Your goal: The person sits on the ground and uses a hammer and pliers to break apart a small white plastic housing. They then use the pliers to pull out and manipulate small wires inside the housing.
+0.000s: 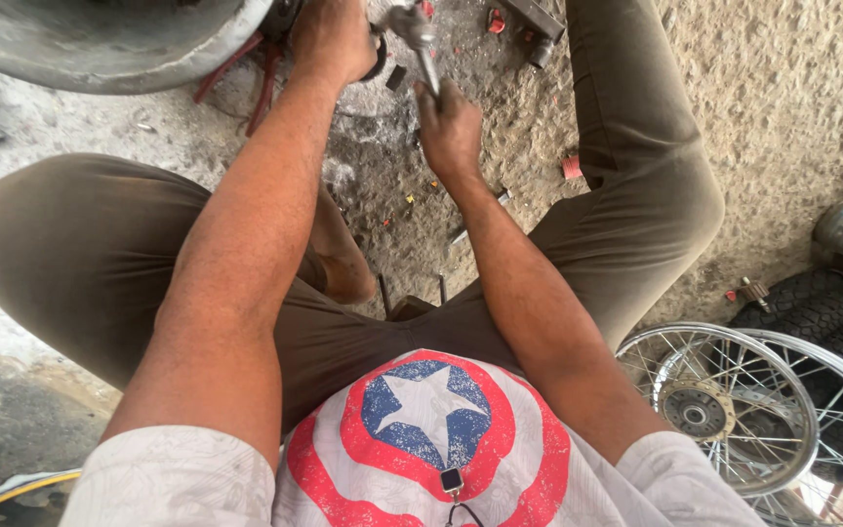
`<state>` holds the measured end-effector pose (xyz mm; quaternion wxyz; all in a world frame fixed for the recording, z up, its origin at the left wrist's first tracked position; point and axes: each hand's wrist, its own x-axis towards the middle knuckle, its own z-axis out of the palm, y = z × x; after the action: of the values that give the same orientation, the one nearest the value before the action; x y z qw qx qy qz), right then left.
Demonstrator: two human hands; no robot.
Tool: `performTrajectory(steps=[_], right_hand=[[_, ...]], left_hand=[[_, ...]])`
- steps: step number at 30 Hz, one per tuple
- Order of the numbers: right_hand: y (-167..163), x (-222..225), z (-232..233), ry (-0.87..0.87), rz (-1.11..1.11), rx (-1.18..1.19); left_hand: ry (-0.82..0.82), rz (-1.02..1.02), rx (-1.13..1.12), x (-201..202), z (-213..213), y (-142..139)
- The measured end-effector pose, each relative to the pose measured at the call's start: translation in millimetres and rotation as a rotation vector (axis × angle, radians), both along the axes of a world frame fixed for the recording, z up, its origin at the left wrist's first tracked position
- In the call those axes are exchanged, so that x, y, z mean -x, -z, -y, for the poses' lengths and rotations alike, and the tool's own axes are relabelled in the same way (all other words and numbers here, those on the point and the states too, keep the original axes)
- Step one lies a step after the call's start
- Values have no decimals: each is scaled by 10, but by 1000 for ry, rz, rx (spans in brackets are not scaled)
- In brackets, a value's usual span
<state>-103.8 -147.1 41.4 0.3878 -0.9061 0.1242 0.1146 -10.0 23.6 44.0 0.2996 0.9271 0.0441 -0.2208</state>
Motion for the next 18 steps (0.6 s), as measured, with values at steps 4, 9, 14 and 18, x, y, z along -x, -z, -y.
performTrajectory(steps=[4,9,14,18], right_hand=[[0,-34,115,209,-52,11],[-89,-122,266,50,537,519],[-334,-275,252,285,67,-475],[-520,-259,218,385,53,-866]], left_hand=[[-6,-26,-16,-31,17,-11],[115,-82,51,12,91,-76],[299,278,121,122,190,-525],[421,518,129,255,179,-1037]])
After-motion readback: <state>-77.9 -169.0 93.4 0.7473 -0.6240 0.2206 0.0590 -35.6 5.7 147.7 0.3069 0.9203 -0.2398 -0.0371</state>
